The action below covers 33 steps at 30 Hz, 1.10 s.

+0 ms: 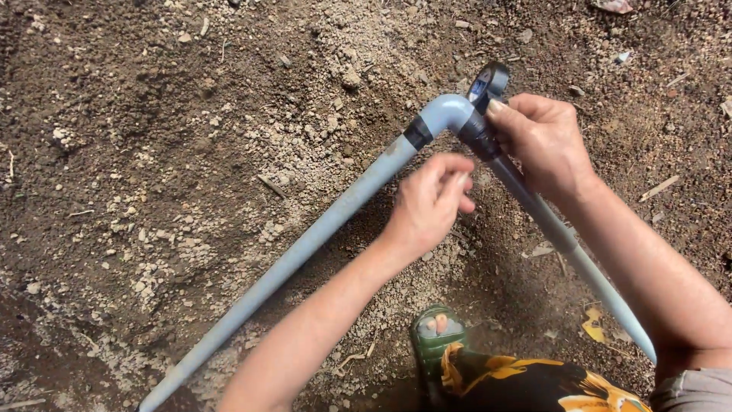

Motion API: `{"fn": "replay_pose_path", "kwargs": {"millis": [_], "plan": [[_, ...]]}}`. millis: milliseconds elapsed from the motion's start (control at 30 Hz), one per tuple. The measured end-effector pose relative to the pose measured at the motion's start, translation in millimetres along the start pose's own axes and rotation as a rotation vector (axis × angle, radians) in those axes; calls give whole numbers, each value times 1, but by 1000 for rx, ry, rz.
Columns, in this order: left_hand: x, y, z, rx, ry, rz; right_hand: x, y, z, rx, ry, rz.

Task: The person wraps electrical tape around a PVC pipe joint and then picks up and carries a small plastic stool across an outdoor work area.

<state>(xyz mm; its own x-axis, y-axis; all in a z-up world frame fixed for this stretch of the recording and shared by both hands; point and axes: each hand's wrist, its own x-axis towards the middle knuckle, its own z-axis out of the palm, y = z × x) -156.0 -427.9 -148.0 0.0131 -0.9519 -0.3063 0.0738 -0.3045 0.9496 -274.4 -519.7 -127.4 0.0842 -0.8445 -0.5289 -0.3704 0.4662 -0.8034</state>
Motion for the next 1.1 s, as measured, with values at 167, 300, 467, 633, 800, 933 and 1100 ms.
{"fn": "replay_pose_path", "kwargs": {"millis": [167, 300, 467, 633, 800, 933, 1100], "plan": [[3, -17, 21, -144, 124, -71, 1, -1, -3, 58, -49, 89], [33, -67, 42, -149, 304, -47, 8, 7, -8, 65, -93, 174], [46, -67, 40, 55, 380, -4, 12, 10, -12, 105, -102, 221], [46, -76, 35, -32, 191, 168, 16, -6, -20, 116, -265, 495], [38, -71, 37, 173, 264, 163, 12, -9, -24, 34, -314, 439], [26, -67, 35, 143, 310, 121, -1, -10, -30, -29, -480, 322], [7, -24, 21, 258, 252, 45, -25, -58, -17, -493, -441, 426]]}}
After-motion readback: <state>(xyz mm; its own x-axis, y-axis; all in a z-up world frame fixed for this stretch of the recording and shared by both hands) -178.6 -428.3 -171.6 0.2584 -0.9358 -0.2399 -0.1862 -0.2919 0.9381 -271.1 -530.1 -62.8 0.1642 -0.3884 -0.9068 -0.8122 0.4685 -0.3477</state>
